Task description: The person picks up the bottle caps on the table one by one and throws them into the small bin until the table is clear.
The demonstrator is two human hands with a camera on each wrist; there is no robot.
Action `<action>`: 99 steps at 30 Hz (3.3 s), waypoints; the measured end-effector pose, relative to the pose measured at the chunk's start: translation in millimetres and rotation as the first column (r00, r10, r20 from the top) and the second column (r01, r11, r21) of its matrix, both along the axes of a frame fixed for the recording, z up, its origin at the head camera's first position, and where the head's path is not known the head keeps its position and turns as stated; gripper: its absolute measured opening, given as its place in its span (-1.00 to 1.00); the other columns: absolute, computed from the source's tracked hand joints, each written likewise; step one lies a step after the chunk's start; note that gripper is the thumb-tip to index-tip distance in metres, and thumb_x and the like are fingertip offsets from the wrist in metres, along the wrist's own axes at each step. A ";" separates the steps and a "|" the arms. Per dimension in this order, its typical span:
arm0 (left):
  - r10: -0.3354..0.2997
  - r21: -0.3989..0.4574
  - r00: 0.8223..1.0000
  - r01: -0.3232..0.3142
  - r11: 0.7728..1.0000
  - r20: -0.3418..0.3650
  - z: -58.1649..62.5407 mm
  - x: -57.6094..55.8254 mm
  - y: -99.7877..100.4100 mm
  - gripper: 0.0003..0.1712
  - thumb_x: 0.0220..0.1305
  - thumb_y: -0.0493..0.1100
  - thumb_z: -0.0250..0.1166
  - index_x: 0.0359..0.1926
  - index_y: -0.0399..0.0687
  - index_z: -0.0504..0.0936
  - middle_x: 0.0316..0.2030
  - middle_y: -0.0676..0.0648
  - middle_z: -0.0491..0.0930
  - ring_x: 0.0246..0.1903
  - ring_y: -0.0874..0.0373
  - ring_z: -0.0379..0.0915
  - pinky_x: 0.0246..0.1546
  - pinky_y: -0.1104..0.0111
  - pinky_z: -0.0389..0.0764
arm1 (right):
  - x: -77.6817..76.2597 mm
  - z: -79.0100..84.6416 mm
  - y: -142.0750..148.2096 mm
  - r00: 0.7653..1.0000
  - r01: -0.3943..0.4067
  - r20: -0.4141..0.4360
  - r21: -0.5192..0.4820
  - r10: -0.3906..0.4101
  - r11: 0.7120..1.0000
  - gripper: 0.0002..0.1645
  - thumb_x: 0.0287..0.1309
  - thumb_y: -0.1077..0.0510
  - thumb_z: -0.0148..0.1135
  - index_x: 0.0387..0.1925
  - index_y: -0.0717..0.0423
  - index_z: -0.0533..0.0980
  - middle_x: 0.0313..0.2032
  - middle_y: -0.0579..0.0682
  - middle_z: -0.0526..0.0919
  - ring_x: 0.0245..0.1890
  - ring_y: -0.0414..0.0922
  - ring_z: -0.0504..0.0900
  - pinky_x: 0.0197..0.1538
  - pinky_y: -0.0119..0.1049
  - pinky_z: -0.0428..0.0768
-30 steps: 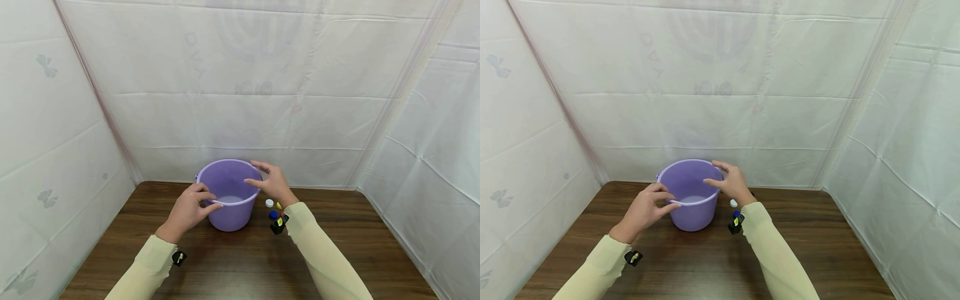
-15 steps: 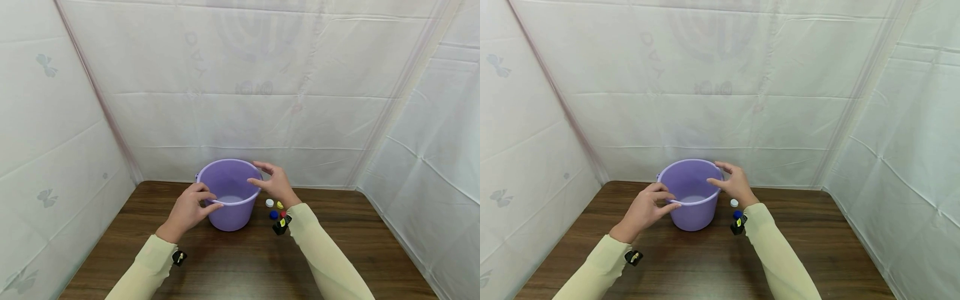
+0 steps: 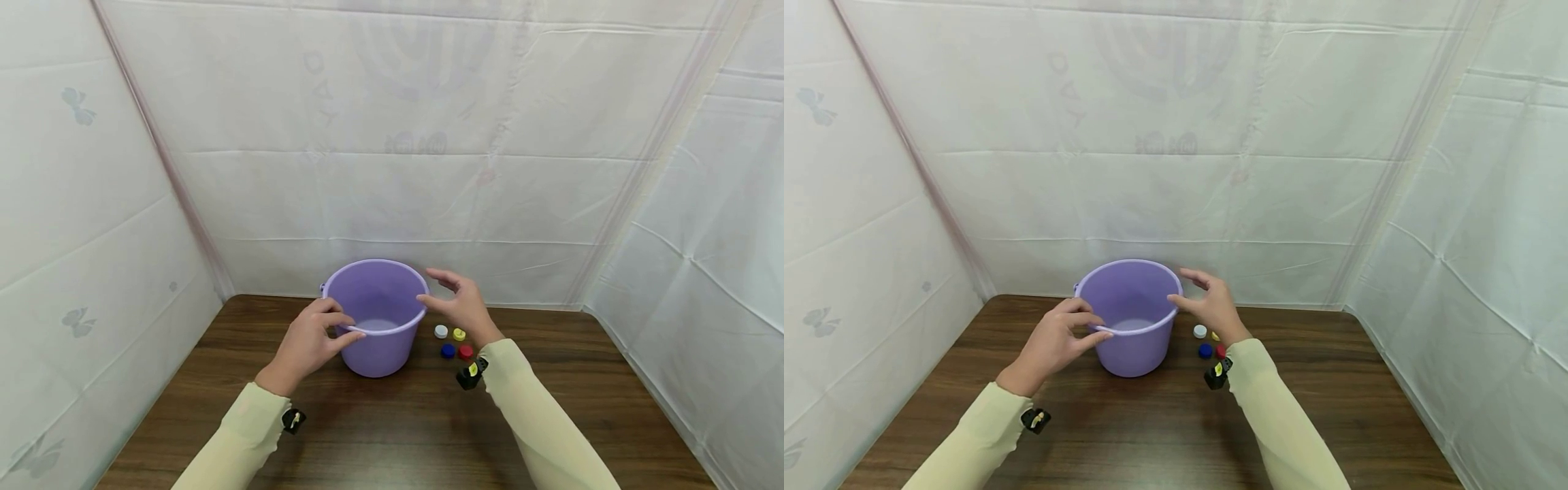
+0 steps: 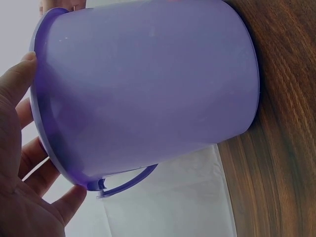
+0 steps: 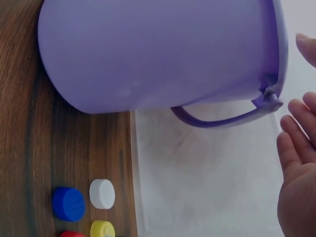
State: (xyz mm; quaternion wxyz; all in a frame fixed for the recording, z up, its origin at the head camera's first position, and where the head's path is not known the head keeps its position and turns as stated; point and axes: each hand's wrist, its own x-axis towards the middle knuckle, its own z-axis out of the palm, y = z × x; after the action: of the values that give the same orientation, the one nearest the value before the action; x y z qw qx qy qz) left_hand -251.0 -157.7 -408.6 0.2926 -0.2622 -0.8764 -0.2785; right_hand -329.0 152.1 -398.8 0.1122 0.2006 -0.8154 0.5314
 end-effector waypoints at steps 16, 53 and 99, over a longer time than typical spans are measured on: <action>0.003 0.004 1.000 -0.003 1.000 0.023 -1.1 -0.2 -0.1 -0.74 -0.02 0.07 0.66 -0.39 0.07 0.83 -0.36 0.10 0.56 -0.32 0.07 0.49 -0.32 0.35 0.55 | 12.4 -13.3 19.8 1.000 0.015 -0.012 0.027 -0.015 1.000 -0.35 0.05 -0.01 0.61 0.20 -0.07 0.62 0.28 -0.01 0.62 0.34 0.05 0.54 0.34 0.02 0.54; -0.005 0.015 1.000 0.005 1.000 -0.001 -2.0 -0.7 0.0 -0.76 -0.02 0.05 0.66 -0.39 0.07 0.83 -0.36 0.11 0.57 -0.32 0.18 0.45 -0.34 0.37 0.56 | 30.1 -74.5 75.5 0.986 0.134 0.094 0.083 -0.141 0.988 -0.42 0.07 -0.03 0.59 0.11 0.05 0.66 0.14 0.13 0.70 0.16 0.22 0.63 0.20 0.14 0.60; 0.002 0.022 1.000 -0.002 1.000 -0.010 -2.9 -1.8 0.7 -0.74 -0.04 0.05 0.67 -0.40 0.07 0.83 -0.36 0.12 0.55 -0.31 0.25 0.42 -0.32 0.36 0.56 | 40.7 -121.0 116.7 0.950 0.182 0.198 0.277 -0.241 0.943 -0.48 0.07 0.00 0.59 0.04 0.12 0.68 0.03 0.10 0.76 0.06 0.07 0.71 0.14 0.02 0.66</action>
State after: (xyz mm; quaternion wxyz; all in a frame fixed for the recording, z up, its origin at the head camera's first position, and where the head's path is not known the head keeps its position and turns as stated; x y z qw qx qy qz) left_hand -252.7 -157.1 -411.5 0.3000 -0.2594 -0.8722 -0.2863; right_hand -288.3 268.8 -519.9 0.0472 0.0616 -0.9013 0.4262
